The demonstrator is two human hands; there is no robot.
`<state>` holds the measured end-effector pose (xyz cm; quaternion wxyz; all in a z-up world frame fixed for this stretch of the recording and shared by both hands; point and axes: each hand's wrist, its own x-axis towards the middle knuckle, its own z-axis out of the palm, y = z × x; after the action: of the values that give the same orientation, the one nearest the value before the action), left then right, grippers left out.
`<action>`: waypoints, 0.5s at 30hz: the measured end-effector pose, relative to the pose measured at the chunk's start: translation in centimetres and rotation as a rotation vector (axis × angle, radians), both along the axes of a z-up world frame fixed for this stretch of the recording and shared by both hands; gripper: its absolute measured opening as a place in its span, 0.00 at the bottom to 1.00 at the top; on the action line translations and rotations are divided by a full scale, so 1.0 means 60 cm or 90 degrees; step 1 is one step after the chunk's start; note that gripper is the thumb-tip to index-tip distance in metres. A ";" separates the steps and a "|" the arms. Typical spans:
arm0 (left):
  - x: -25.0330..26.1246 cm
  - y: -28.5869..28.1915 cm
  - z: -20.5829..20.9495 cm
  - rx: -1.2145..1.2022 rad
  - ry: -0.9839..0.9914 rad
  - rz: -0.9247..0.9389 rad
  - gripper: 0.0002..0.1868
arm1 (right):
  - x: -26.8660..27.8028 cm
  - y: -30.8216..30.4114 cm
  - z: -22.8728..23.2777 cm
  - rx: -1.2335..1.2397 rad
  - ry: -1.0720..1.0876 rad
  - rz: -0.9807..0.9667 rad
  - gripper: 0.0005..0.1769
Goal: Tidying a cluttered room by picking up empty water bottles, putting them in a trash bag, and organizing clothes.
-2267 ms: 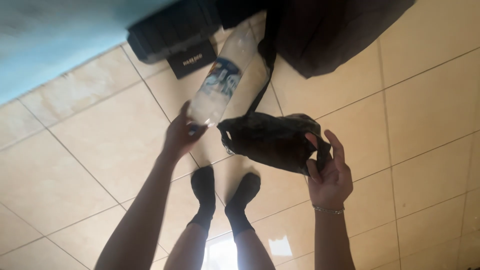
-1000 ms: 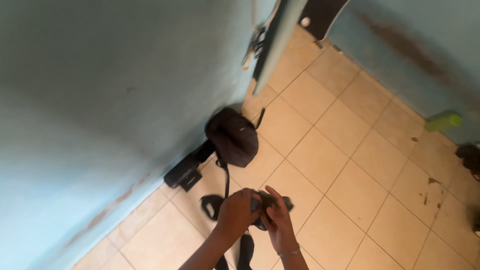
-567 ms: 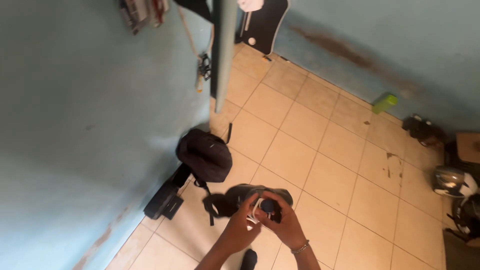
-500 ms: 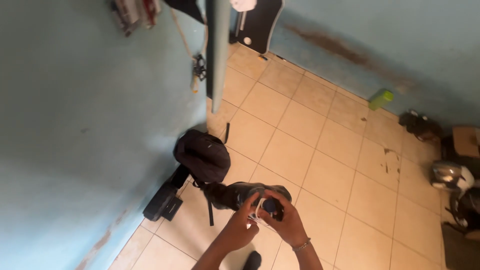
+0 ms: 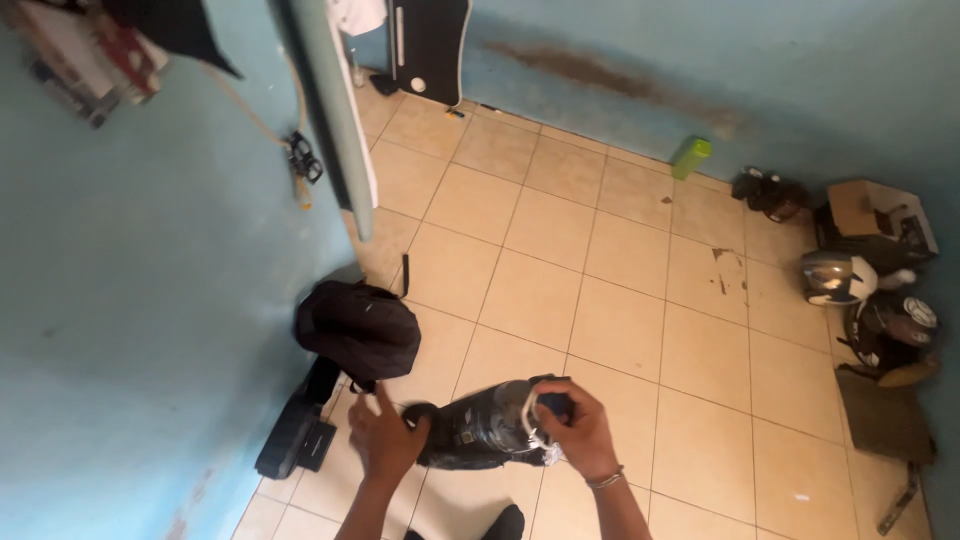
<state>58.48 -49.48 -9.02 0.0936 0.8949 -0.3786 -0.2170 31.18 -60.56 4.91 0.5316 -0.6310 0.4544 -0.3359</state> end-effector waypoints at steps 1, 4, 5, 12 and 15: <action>-0.001 0.001 0.005 -0.001 -0.003 -0.006 0.57 | -0.011 -0.001 0.011 -0.001 -0.003 -0.006 0.20; -0.015 -0.013 0.051 -0.070 0.348 0.142 0.38 | -0.046 -0.013 0.035 0.072 -0.098 -0.093 0.20; -0.028 -0.021 0.087 -0.081 0.440 0.190 0.18 | -0.060 -0.017 0.035 0.086 -0.077 -0.117 0.19; -0.146 -0.106 0.260 -0.278 0.611 0.097 0.18 | -0.132 -0.036 0.016 -0.219 0.264 -0.258 0.16; -0.183 -0.137 0.318 -0.338 0.726 0.115 0.12 | -0.166 -0.043 0.014 -0.173 0.303 -0.336 0.19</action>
<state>47.51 -57.71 10.09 0.5169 0.6137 -0.2331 -0.5494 21.22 -63.13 5.74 0.2176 -0.6173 0.6634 -0.3628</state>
